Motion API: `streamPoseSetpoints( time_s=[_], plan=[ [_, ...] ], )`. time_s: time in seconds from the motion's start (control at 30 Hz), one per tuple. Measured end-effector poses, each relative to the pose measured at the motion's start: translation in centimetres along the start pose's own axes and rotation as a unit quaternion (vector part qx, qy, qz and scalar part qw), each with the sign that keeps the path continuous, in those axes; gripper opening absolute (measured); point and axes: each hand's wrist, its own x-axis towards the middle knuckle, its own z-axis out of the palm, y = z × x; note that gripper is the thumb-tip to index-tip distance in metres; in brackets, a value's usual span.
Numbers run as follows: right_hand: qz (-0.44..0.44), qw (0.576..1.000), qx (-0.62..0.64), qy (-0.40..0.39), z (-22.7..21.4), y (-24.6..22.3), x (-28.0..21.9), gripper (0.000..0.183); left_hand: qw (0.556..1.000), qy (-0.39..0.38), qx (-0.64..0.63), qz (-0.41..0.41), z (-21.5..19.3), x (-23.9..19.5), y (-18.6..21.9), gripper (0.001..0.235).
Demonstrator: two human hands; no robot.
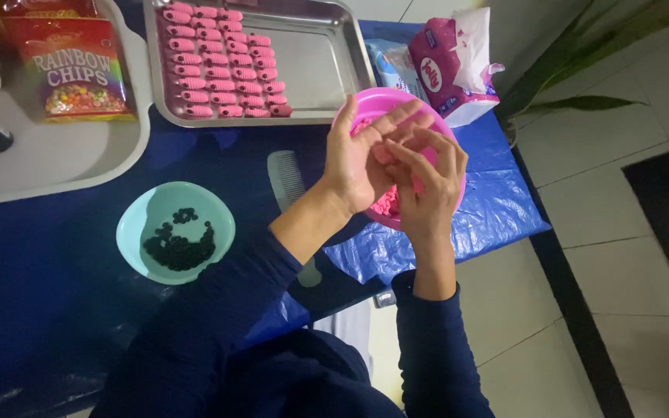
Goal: Shaping pink dough into small textured cylinders using a comb and adding small black toppings to create caterpillar-shaped pastries.
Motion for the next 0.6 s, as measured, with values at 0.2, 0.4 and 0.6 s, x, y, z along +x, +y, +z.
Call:
streamPoseSetpoints(
  time_s=[0.2, 0.4, 0.6],
  plan=[
    [0.048, 0.998, 0.031, 0.017, 1.0, 1.5, -0.6, 0.007, 0.995, 0.005, 0.100, 0.001, 1.4, -0.9, -0.6, 0.084],
    [0.024, 0.999, 0.010, -0.029, 0.4, 1.2, 0.4, 0.006, 0.977, 0.058, 0.201, 0.046, -2.0, 1.3, -2.1, 0.075],
    [0.080, 0.987, 0.137, -0.033, -1.1, -1.1, 2.9, 0.095, 0.994, 0.029, 0.106, -0.004, 4.7, -2.3, -3.1, 0.089]
  ],
)
